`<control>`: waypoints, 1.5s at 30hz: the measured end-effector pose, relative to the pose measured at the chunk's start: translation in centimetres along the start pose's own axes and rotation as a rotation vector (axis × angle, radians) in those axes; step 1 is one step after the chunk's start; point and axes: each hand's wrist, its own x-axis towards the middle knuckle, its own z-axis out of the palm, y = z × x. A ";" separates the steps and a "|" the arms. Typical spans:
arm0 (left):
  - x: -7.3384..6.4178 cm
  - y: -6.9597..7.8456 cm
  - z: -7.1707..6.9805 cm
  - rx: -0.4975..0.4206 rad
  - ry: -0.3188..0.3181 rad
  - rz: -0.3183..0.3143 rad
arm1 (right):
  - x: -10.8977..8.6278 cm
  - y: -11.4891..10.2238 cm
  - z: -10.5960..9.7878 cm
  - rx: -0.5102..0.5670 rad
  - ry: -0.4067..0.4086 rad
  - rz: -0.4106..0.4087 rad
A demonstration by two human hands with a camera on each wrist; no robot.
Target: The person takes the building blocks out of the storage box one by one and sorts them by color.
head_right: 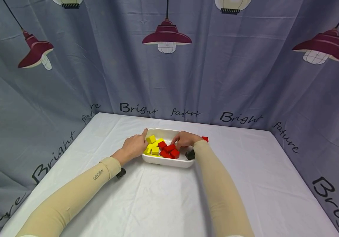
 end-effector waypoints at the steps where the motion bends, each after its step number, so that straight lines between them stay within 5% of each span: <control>1: 0.0 0.0 0.0 -0.001 0.000 0.001 | 0.0 0.0 -0.1 -0.009 0.000 -0.004; 24: -0.2 -0.2 0.0 -0.012 0.002 -0.007 | -1.7 -0.9 -1.6 -0.159 0.046 -0.061; 45: 0.0 -0.2 -0.1 -0.045 -0.004 -0.009 | -5.9 0.9 -4.9 -0.126 0.263 -0.058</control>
